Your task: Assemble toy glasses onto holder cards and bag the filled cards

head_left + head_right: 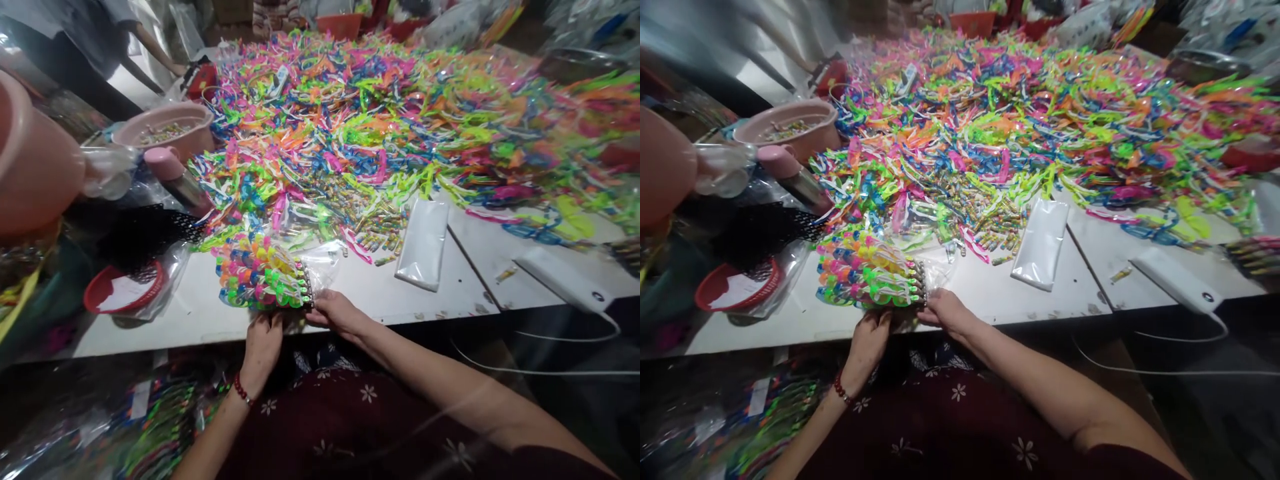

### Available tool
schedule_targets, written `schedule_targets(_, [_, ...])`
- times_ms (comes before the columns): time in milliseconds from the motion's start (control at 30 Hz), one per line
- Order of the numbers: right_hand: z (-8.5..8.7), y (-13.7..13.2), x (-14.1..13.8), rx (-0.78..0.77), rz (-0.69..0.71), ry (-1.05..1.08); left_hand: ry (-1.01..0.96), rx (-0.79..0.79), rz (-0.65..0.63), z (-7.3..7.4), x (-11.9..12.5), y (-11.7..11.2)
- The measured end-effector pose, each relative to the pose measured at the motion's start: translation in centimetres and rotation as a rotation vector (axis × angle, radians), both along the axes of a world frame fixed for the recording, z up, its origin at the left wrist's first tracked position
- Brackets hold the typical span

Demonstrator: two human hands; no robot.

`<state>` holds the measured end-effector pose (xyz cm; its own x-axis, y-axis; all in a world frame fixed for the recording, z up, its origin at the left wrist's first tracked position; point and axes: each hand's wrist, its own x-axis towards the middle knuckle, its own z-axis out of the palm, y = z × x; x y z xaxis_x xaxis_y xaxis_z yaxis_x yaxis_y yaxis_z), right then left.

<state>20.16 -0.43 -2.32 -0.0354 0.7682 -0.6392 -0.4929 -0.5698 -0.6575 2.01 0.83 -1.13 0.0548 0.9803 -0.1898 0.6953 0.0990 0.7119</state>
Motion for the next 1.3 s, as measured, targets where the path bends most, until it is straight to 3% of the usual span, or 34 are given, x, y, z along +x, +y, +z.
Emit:
schedule_targets(167, [0.1,-0.8,0.5,0.088,0.255,-0.059,-0.074,0.035,-0.042,0.5,1.1,0.4])
schedule_targets(233, [0.7,-1.0,1.2,0.044,0.355,-0.075,-0.061,0.035,-0.044,0.7,1.4,0.5])
schedule_targets(300, [1.6,-1.2,2.2,-0.059,0.359,-0.049,-0.052,0.019,-0.055,0.9,1.6,0.7])
schedule_targets(367, [2.6,-1.3,3.3,-0.148,0.262,0.017,-0.058,-0.001,-0.076,1.0,1.8,0.8])
schedule_targets(500, [3.1,-2.0,4.4,-0.150,0.114,0.042,-0.159,-0.035,-0.083,0.7,2.2,1.0])
schedule_targets(700, [1.6,-3.5,3.0,-0.177,0.257,-0.116,-0.385,-0.088,-0.115,-0.6,3.2,0.5])
schedule_targets(800, [2.1,-3.2,3.2,-0.220,0.441,-0.109,-0.405,-0.103,-0.110,-0.3,3.5,0.4])
schedule_targets(867, [2.8,-2.8,4.3,-0.218,0.479,-0.121,-0.386,-0.105,-0.111,0.1,3.4,0.5])
schedule_targets(1000, [3.9,-2.8,8.0,-0.126,0.427,-0.395,-0.359,-0.141,-0.096,1.3,2.3,0.7])
schedule_targets(1100, [3.8,-3.8,9.9,0.116,0.505,-0.871,-0.480,-0.163,-0.060,2.2,2.0,1.2])
schedule_targets(1167, [3.6,-4.4,10.2,0.298,0.474,-1.164,-0.607,-0.207,-0.031,2.6,2.3,1.7])
schedule_targets(1233, [3.7,-4.5,10.0,0.414,0.352,-1.277,-0.725,-0.242,0.024,2.9,3.1,2.3])
schedule_targets(1300, [3.8,-4.0,9.6,0.454,0.254,-1.243,-0.791,-0.241,0.047,2.9,3.9,2.9])
